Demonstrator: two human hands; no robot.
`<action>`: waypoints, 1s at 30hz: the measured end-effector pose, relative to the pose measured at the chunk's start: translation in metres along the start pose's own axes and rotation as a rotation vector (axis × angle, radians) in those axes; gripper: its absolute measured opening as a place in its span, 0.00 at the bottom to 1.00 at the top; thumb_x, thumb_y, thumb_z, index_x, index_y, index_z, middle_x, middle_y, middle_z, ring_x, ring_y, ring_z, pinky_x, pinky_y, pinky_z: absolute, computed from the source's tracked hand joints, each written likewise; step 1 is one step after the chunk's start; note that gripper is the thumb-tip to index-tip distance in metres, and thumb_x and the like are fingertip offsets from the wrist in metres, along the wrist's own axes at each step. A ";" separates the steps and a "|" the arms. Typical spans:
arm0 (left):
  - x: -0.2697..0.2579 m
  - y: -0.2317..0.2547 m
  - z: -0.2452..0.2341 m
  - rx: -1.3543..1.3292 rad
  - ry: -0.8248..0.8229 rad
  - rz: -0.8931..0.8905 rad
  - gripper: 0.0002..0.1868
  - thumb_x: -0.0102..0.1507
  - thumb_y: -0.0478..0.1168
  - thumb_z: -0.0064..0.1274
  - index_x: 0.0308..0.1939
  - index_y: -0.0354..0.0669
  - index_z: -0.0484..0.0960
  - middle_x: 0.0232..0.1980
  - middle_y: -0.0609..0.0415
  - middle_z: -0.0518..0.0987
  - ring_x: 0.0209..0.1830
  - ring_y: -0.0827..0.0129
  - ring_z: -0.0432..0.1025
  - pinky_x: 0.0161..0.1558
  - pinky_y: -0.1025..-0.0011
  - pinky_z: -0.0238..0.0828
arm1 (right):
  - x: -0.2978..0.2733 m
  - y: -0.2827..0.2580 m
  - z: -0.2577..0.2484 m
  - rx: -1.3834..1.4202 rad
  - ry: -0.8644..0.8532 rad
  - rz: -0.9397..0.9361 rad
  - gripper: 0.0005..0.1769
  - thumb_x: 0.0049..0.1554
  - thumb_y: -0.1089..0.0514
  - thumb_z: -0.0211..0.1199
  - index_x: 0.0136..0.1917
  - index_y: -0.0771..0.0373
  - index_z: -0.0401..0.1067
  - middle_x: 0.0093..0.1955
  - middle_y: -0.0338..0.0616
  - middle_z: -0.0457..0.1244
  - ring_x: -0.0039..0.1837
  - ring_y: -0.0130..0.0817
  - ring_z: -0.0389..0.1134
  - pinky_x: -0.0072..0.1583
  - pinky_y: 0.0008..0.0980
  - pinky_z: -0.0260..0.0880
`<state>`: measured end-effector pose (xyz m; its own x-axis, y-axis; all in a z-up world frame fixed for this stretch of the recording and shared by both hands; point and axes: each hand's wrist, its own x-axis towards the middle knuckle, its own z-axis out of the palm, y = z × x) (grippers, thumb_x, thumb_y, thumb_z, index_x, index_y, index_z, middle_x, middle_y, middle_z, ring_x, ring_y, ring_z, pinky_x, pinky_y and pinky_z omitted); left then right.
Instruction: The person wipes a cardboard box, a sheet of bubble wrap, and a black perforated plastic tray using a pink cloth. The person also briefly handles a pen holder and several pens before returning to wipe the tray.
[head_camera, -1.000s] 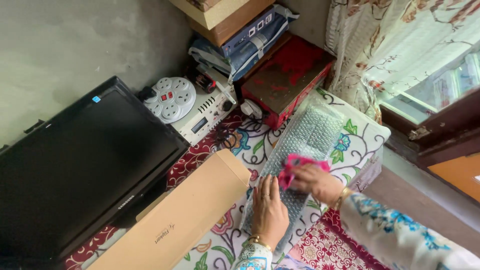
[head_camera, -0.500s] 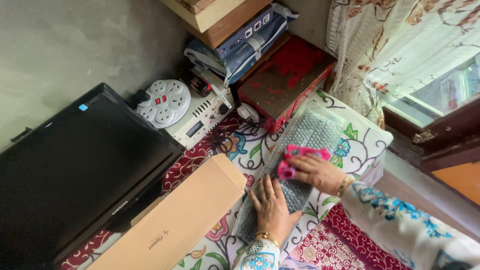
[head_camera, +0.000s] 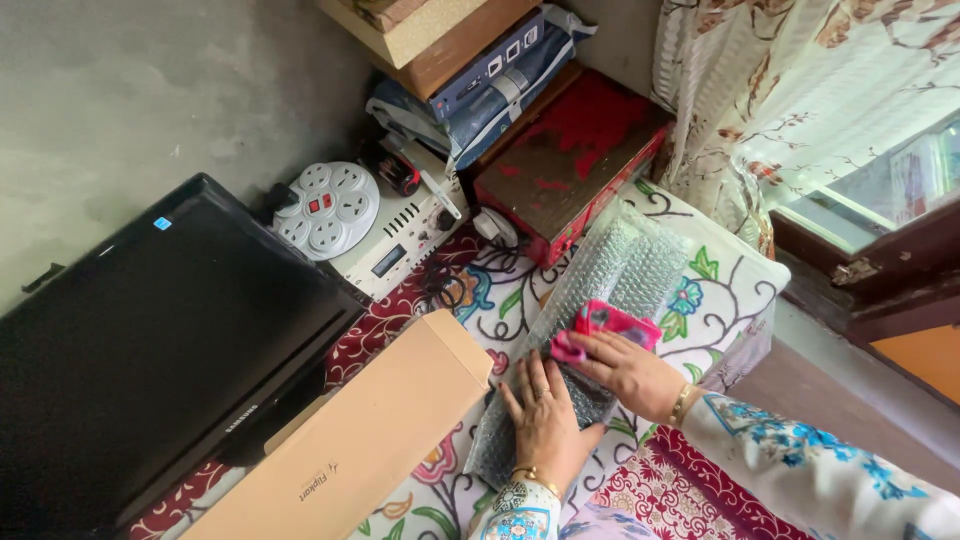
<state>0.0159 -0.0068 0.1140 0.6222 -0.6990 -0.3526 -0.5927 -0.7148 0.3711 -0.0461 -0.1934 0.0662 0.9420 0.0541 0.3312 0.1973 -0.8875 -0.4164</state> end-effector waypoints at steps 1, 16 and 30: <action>0.000 -0.002 0.003 0.002 -0.002 0.004 0.64 0.53 0.60 0.68 0.76 0.27 0.45 0.82 0.34 0.41 0.83 0.44 0.36 0.75 0.39 0.24 | -0.009 0.011 -0.001 -0.001 0.002 0.004 0.31 0.52 0.68 0.60 0.70 0.62 0.69 0.77 0.54 0.55 0.73 0.55 0.58 0.71 0.45 0.58; -0.032 -0.018 0.028 0.141 0.016 0.110 0.63 0.48 0.57 0.72 0.75 0.35 0.51 0.83 0.39 0.38 0.83 0.42 0.28 0.70 0.27 0.21 | -0.042 -0.049 0.010 -0.100 -0.074 0.116 0.34 0.44 0.72 0.55 0.65 0.61 0.72 0.75 0.52 0.58 0.75 0.51 0.59 0.73 0.49 0.56; -0.047 -0.045 0.077 0.287 0.204 0.130 0.42 0.60 0.39 0.52 0.75 0.30 0.53 0.80 0.38 0.45 0.80 0.36 0.35 0.63 0.19 0.32 | -0.041 -0.118 0.031 -0.159 -0.057 0.277 0.32 0.44 0.71 0.58 0.64 0.61 0.71 0.74 0.50 0.56 0.73 0.50 0.58 0.69 0.53 0.54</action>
<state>-0.0267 0.0564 0.0477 0.6042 -0.7863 -0.1292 -0.7747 -0.6176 0.1358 -0.0999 -0.0768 0.0756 0.9686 -0.1780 0.1736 -0.1095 -0.9321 -0.3452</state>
